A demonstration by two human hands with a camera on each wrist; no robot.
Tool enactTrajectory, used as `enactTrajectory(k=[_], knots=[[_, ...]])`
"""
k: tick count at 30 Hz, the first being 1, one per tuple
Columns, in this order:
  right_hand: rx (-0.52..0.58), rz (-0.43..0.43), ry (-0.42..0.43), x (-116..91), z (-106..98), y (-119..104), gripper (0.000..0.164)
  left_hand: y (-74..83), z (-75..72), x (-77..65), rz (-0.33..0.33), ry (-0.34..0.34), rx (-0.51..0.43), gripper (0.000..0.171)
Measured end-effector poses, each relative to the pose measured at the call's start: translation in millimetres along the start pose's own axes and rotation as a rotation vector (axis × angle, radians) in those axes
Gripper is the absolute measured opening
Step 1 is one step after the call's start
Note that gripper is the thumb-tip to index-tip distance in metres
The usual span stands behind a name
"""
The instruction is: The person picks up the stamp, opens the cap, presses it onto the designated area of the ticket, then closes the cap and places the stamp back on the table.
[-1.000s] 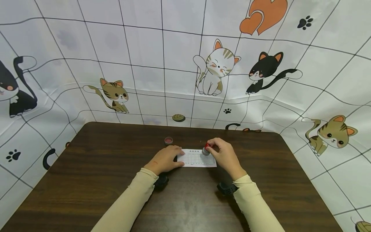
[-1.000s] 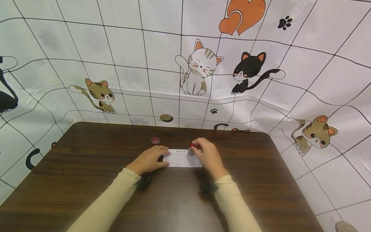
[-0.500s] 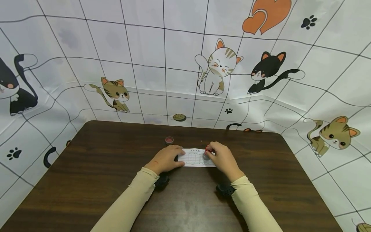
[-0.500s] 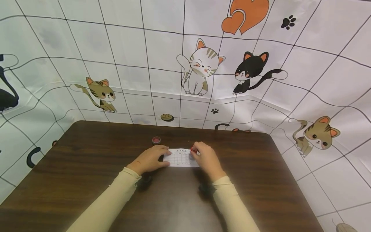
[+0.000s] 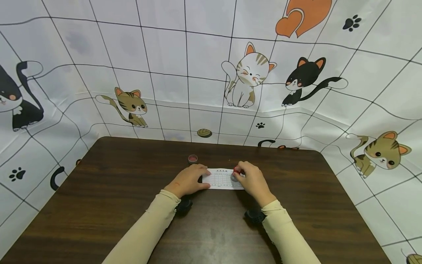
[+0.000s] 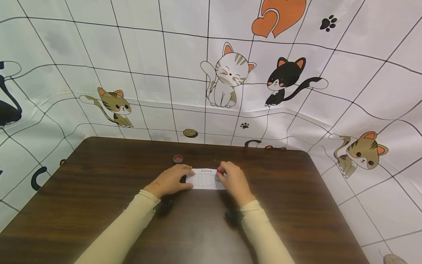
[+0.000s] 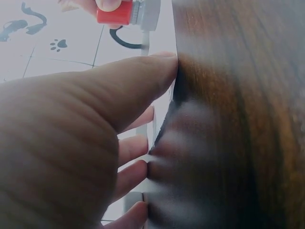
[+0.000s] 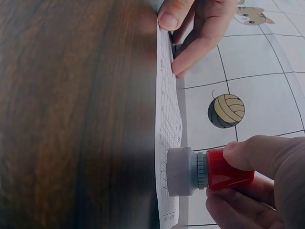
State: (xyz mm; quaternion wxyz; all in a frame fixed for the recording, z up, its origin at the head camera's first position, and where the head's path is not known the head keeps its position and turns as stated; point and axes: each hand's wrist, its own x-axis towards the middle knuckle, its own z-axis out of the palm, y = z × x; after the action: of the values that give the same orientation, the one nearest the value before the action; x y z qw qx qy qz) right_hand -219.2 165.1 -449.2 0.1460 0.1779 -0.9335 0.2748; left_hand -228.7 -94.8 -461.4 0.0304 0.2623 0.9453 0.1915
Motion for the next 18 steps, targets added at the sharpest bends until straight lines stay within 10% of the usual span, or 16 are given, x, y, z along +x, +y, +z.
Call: enactTrajectory(k=[18], knots=[[0.007,0.009,-0.018,1.4,-0.6,1.5,0.014,0.0,-1.1,2.2,-0.009,-0.015,-0.005,0.051]])
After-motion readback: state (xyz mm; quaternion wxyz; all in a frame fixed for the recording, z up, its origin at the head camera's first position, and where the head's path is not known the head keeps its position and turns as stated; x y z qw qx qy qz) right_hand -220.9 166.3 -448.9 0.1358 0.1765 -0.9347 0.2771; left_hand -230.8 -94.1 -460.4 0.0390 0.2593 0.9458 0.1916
